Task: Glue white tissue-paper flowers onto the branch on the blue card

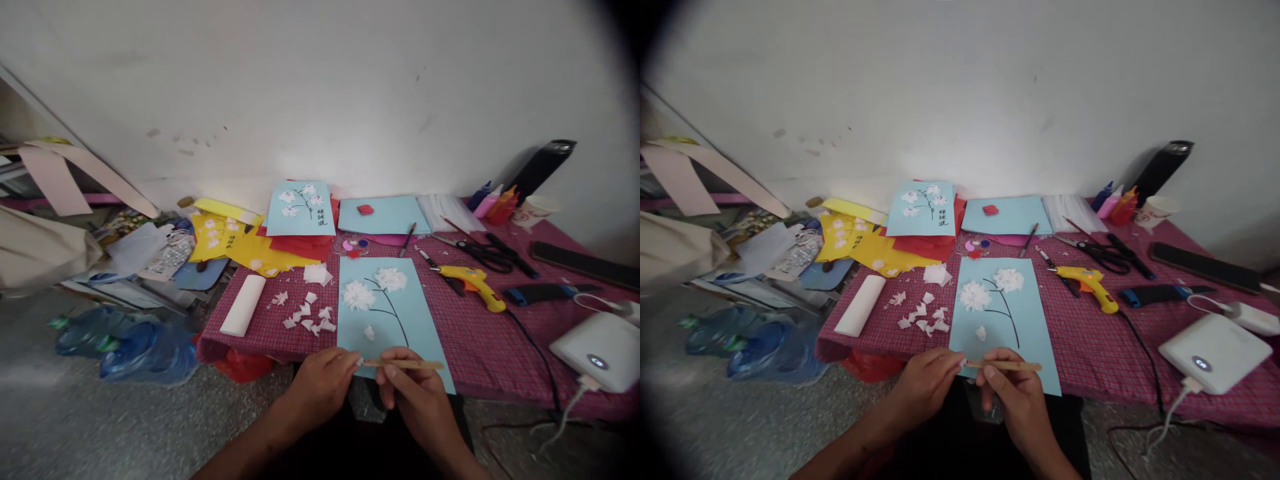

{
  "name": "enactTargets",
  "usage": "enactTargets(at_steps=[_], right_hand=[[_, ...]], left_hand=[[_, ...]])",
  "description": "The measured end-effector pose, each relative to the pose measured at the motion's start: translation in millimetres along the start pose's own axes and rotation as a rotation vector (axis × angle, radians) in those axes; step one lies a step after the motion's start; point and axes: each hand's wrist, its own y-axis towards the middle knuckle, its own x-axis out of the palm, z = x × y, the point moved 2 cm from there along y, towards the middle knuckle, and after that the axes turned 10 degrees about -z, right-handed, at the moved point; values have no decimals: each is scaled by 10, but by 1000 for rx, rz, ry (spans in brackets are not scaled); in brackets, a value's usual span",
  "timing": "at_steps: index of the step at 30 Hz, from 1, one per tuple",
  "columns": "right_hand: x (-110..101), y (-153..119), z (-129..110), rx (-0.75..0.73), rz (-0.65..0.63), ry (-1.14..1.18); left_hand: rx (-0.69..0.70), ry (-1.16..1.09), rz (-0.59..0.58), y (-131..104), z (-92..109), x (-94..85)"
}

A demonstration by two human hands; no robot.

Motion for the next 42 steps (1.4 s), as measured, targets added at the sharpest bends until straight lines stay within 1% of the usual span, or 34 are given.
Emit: enactTargets(at_steps=[5, 7, 9, 12, 14, 19, 22, 25, 28, 30, 32, 34, 36, 37, 39, 41, 42], right_hand=[[-7, 4, -47, -8, 19, -233], [6, 3, -66, -14, 37, -265], [14, -3, -67, -17, 42, -234], [9, -12, -47, -12, 31, -187], [0, -10, -39, -16, 26, -163], [-22, 11, -92, -45, 41, -128], [-91, 30, -178, -82, 71, -104], [-288, 72, -310, -159, 158, -107], [-589, 143, -443, -260, 305, -141], [-786, 197, -486, -278, 419, -185], [-931, 244, -481, -276, 485, -182], [-1012, 273, -444, -281, 501, -151], [-1044, 283, -403, -286, 504, -182], [-1049, 283, -386, -284, 506, -221], [-1057, 281, -359, -275, 509, -299], [-1071, 279, -340, -269, 506, -342], [-1081, 278, -332, -265, 509, -361]], left_hand=[[-8, -15, -19, -2, 22, -38], [-20, -69, -21, 3, 42, -70], [-44, -174, -31, 12, 56, -104], [-124, -334, -50, 36, 53, -147], [-170, -394, -56, 55, 42, -167], [-182, -391, -50, 84, 39, -206], [-177, -346, -35, 83, -10, -243], [-158, -181, -12, 110, -187, -320], [-187, 101, 37, 190, -477, -430], [-234, 258, 7, 255, -657, -485], [-252, 347, -42, 301, -766, -526], [-215, 346, -85, 318, -800, -563], [-158, 279, -96, 322, -810, -622], [-142, 244, -79, 330, -826, -666], [-158, 208, -4, 382, -910, -773], [-225, 227, 84, 488, -1058, -877], [-261, 241, 97, 558, -1146, -912]])
